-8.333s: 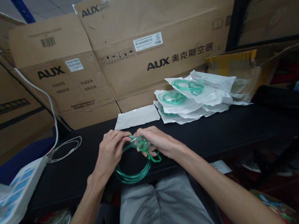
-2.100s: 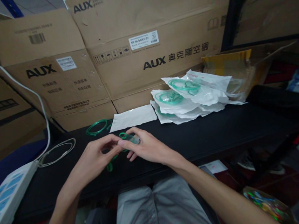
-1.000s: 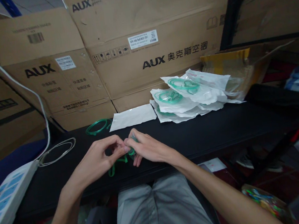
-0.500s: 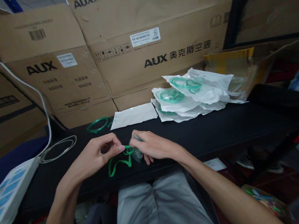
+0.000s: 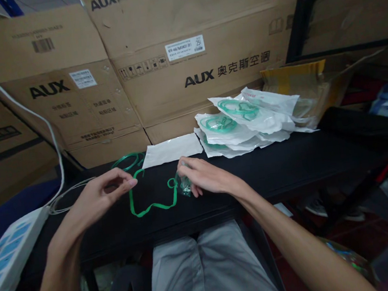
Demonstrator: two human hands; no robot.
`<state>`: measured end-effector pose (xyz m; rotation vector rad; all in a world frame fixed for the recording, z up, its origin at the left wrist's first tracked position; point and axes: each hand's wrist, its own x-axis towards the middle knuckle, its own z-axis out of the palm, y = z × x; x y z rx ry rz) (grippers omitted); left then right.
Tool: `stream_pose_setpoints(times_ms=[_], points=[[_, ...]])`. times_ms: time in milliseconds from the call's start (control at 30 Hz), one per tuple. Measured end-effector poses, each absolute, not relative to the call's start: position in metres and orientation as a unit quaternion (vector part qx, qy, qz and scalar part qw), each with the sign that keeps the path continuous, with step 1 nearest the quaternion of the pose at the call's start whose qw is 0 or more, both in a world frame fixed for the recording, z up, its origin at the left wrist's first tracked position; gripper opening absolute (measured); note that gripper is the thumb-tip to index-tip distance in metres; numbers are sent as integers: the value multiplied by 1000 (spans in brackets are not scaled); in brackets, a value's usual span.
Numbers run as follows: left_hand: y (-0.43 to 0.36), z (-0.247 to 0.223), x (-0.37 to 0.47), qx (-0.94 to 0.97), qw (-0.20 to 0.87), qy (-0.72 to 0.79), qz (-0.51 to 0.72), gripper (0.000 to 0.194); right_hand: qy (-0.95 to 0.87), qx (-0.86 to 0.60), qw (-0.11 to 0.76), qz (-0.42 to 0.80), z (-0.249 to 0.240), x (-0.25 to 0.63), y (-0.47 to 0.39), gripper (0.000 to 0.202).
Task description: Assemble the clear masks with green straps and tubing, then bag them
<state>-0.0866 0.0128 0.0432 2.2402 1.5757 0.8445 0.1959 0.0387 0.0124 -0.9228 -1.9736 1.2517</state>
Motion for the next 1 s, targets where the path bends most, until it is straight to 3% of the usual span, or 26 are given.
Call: stream_pose_setpoints(times_ms=[300, 533, 733, 1000], points=[[6, 37, -39, 788, 167, 504, 314, 34, -756, -376, 359, 398, 7, 182, 35, 15], [8, 30, -33, 788, 202, 514, 272, 32, -749, -324, 398, 418, 3, 179, 40, 18], [9, 26, -29, 787, 198, 519, 269, 35, -738, -327, 410, 425, 1, 178, 40, 8], [9, 28, -25, 768, 201, 529, 299, 37, -744, -329, 427, 394, 0, 178, 40, 20]])
